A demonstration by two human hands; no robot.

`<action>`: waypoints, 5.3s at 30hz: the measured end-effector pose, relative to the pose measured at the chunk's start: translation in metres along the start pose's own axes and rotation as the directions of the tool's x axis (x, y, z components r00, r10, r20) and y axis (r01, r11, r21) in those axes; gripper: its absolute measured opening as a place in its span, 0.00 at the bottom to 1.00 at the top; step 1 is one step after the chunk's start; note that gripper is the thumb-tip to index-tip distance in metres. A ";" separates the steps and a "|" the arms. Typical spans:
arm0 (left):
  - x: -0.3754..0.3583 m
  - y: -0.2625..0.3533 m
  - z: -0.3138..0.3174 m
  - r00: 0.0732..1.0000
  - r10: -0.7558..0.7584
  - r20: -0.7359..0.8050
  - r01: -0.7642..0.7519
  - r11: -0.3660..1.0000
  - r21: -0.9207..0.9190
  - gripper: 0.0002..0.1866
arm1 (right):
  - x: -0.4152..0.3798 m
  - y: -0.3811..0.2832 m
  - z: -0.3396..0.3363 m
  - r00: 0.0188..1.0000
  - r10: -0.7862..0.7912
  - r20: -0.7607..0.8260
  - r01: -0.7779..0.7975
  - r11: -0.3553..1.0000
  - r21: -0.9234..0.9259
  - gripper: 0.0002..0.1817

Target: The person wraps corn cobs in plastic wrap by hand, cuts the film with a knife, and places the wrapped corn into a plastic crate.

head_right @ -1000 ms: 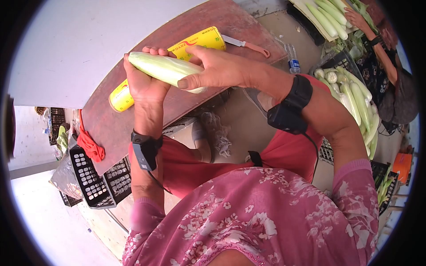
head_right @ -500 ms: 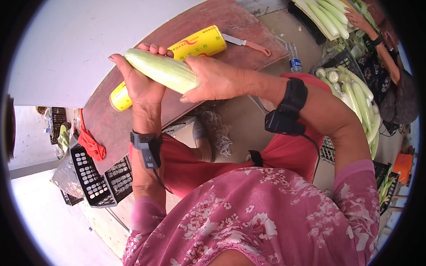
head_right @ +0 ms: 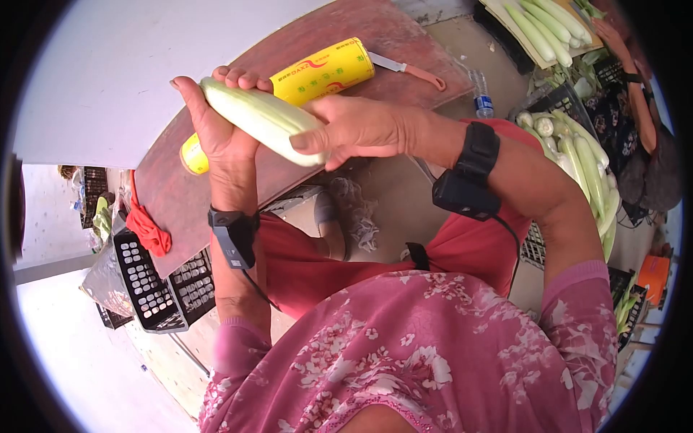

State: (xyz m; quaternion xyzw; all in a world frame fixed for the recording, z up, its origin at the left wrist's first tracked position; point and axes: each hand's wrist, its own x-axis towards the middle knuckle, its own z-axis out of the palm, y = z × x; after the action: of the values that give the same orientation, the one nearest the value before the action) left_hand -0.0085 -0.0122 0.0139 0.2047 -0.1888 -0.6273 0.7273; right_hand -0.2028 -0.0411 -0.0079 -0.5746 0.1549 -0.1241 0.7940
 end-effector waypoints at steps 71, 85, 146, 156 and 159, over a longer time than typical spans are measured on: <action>0.027 -0.072 0.039 0.881 -0.471 0.052 0.403 0.801 0.442 0.11 | -0.598 0.082 -0.073 -0.565 -0.122 -0.816 -0.271 0.962 0.044 0.30; 0.029 -0.073 -0.014 0.894 -0.387 -0.226 0.448 0.767 0.460 0.11 | -0.614 0.148 -0.117 -0.471 -0.538 -0.699 -0.865 0.437 0.246 0.34; -0.103 0.116 -0.093 0.961 -0.047 -0.273 0.195 0.815 0.545 0.11 | -0.329 0.076 -0.069 0.309 -0.597 -0.740 -0.513 0.551 -0.658 0.05; -0.272 0.132 -0.182 0.736 0.126 -0.665 0.135 0.935 0.327 0.06 | -0.135 -0.061 -0.048 0.826 -0.477 -0.300 -0.155 0.320 -0.935 0.10; -0.331 0.136 -0.220 0.637 0.146 -0.757 0.084 0.963 0.256 0.06 | -0.102 -0.071 0.000 0.898 -0.424 -0.119 -0.042 0.187 -0.982 0.10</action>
State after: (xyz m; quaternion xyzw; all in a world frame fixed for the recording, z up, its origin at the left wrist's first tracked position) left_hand 0.1753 0.3469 -0.1047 0.5452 0.0527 -0.4360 0.7140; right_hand -0.2979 -0.0250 0.0701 -0.9222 0.2677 -0.2044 0.1898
